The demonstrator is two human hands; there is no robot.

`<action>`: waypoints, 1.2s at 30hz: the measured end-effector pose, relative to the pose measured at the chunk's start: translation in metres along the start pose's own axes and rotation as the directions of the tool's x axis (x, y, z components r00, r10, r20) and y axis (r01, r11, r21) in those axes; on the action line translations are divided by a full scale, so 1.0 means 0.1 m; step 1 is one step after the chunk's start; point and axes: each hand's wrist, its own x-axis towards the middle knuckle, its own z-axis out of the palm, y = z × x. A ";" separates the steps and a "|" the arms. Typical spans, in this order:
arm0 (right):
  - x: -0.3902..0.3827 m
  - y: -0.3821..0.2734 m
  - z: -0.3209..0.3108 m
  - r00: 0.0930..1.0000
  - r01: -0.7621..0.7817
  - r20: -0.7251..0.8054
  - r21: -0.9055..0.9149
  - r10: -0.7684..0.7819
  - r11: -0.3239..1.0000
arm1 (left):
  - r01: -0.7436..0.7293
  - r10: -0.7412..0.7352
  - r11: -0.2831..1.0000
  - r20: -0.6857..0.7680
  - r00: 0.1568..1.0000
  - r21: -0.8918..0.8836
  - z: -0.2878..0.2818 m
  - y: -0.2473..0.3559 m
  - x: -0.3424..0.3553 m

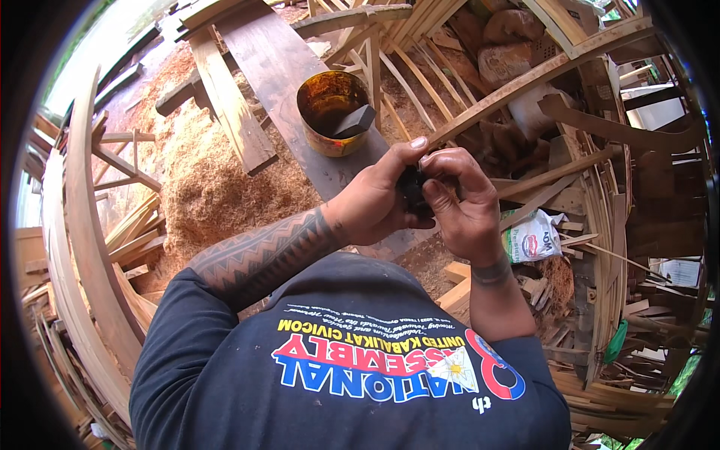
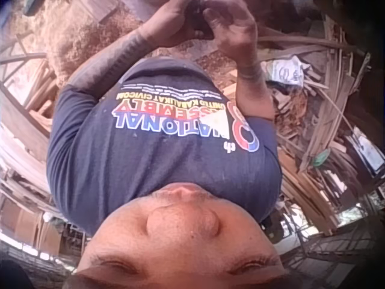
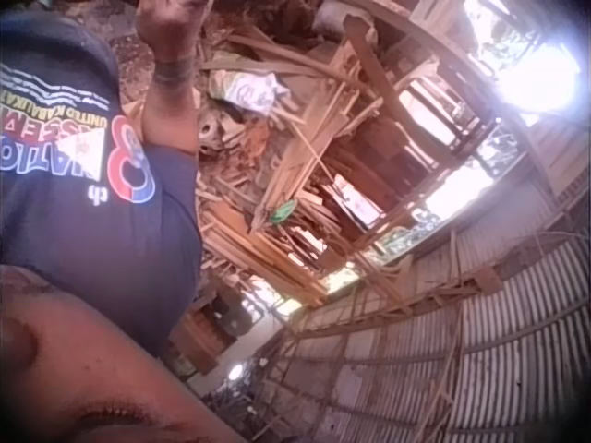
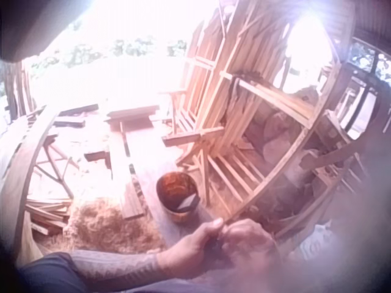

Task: The person handles and inspects metal blades for a power planer, wipes them using a cloth, and then carries a small container while walking through a workshop area.

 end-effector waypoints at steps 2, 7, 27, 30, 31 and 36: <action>0.03 0.00 0.03 0.996 0.049 -0.080 0.007 -0.049 0.999 | -0.007 0.007 1.000 0.013 1.000 0.004 0.01 0.01 -0.01; 0.01 0.00 0.05 0.996 0.050 -0.080 0.034 -0.047 0.998 | 0.008 -0.009 1.000 0.053 0.999 0.024 -0.05 0.01 -0.01; 0.18 -0.41 0.07 0.986 0.151 -0.023 -0.299 -0.165 0.942 | -0.163 0.152 0.986 0.235 0.960 0.028 -0.23 0.01 -0.07; 0.16 -0.36 0.12 0.972 0.221 -0.006 -0.309 -0.234 0.925 | -0.180 0.154 0.977 0.212 0.965 0.110 -0.23 -0.03 -0.11; 0.15 -0.34 0.14 0.972 0.220 -0.007 -0.311 -0.234 0.925 | -0.157 0.143 0.986 0.200 0.969 0.057 -0.21 -0.04 -0.11; 0.14 -0.32 0.18 0.954 0.282 -0.006 -0.308 -0.298 0.909 | -0.104 0.108 0.994 0.198 0.974 -0.028 -0.11 -0.04 -0.09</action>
